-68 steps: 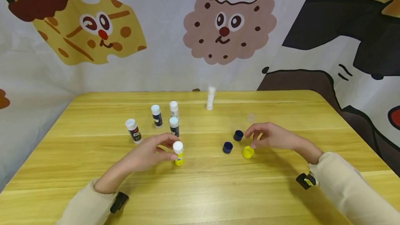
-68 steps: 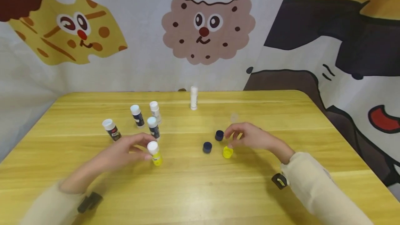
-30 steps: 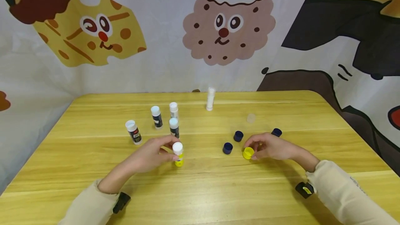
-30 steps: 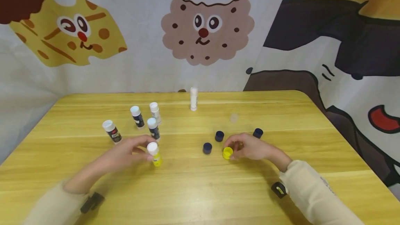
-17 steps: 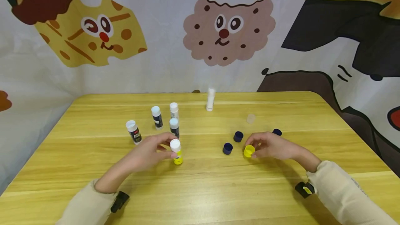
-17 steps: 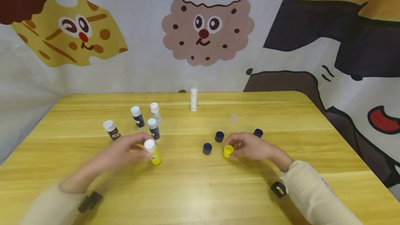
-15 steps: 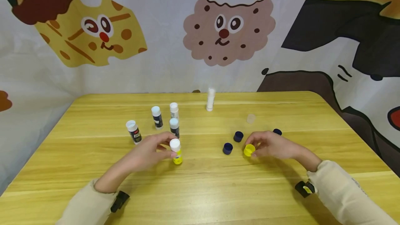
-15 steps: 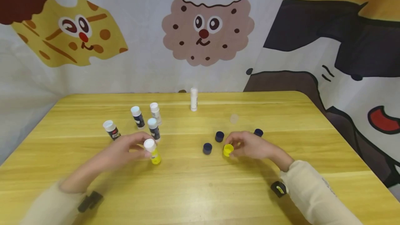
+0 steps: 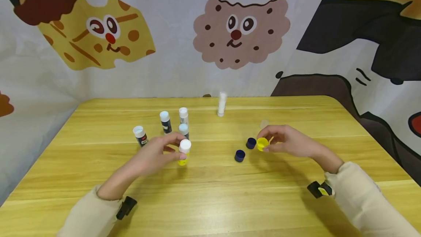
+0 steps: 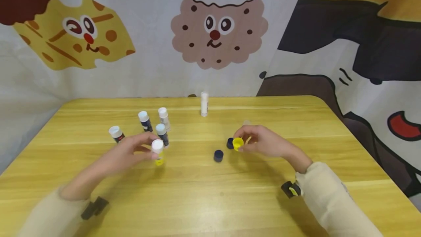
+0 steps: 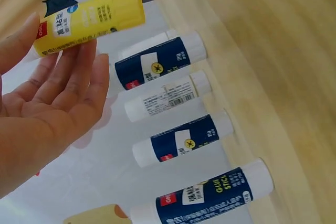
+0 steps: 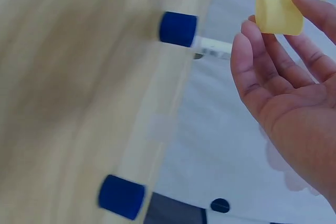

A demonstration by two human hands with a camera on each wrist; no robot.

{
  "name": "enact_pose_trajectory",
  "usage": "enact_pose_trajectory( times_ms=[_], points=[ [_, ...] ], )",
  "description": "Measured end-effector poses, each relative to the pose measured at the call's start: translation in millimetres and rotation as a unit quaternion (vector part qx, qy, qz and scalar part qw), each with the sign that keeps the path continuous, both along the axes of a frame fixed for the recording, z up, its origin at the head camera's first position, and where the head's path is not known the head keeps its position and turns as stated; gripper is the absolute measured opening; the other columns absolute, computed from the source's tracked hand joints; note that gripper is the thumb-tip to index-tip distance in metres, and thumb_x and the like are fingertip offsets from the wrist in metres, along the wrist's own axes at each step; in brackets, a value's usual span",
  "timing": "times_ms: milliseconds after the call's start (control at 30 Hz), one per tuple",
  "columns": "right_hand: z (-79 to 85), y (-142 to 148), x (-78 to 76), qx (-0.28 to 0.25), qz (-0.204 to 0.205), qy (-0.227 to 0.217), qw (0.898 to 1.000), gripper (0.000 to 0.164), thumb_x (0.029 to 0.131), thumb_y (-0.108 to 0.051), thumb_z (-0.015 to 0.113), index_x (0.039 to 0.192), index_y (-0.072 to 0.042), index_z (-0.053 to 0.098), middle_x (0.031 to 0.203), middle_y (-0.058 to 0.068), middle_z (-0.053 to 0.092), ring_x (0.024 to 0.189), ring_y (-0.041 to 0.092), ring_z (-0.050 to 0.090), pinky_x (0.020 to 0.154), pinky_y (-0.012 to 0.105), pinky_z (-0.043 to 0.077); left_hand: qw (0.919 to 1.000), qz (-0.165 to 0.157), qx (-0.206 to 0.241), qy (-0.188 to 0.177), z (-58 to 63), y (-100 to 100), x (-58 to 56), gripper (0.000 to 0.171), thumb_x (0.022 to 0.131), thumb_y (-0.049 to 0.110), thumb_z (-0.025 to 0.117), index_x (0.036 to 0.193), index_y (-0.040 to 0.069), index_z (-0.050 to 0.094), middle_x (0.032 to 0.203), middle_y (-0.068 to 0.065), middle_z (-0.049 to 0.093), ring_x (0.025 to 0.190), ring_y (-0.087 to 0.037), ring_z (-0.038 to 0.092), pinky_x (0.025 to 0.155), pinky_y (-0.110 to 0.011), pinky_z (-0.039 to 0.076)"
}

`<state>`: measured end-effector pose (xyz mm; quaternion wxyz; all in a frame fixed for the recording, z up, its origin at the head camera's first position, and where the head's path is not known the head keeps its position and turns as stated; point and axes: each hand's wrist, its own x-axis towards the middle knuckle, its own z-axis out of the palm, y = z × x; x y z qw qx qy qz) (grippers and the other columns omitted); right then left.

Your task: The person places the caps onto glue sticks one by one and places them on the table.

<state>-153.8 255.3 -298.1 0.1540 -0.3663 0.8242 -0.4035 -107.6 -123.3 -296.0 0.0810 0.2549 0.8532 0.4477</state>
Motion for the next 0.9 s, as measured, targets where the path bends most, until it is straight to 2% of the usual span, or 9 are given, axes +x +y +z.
enact_pose_trajectory(
  times_ms=[167, 267, 600, 900],
  points=[
    [13.9, -8.2, 0.1, 0.001, -0.009, 0.023, 1.000, 0.028, 0.084, -0.006, 0.065, 0.111, -0.005, 0.057, 0.098, 0.006, 0.057, 0.083, 0.017, 0.055, 0.072, 0.030, 0.050, 0.9999, 0.006, -0.003, 0.009, 4.3, 2.4, -0.6, 0.026, 0.085, 0.014, 0.065, 0.109, 0.005, 0.059, 0.105, -0.003, 0.061, 0.099, -0.023, 0.056, 0.084, -0.042, 0.045],
    [19.8, -15.3, -0.2, -0.002, -0.011, 0.026, 1.000, 0.028, 0.084, -0.006, 0.066, 0.110, -0.005, 0.057, 0.099, 0.005, 0.058, 0.084, 0.017, 0.055, 0.073, 0.031, 0.051, 0.9998, 0.013, -0.004, 0.016, 6.7, 5.0, -0.6, 0.026, 0.085, 0.014, 0.066, 0.109, 0.006, 0.060, 0.103, -0.003, 0.061, 0.097, -0.022, 0.056, 0.081, -0.039, 0.046],
    [25.9, -41.7, -1.6, -0.053, 0.008, -0.010, 0.999, 0.025, 0.080, 0.003, 0.066, 0.103, 0.000, 0.055, 0.094, 0.010, 0.060, 0.081, 0.022, 0.059, 0.075, 0.033, 0.050, 0.9989, 0.025, 0.003, 0.039, 13.7, 17.0, -1.3, 0.022, 0.081, 0.012, 0.070, 0.100, 0.006, 0.061, 0.091, 0.000, 0.062, 0.087, -0.017, 0.057, 0.075, -0.034, 0.047],
    [28.9, -62.7, 1.1, -0.049, 0.014, 0.040, 0.998, 0.029, 0.081, -0.001, 0.067, 0.109, -0.002, 0.058, 0.094, 0.004, 0.060, 0.079, 0.019, 0.057, 0.066, 0.032, 0.051, 0.9979, 0.016, 0.008, 0.063, 17.0, 28.1, -1.8, 0.021, 0.080, 0.009, 0.070, 0.098, 0.004, 0.062, 0.086, 0.000, 0.062, 0.078, -0.013, 0.057, 0.071, -0.027, 0.049]
  ],
)
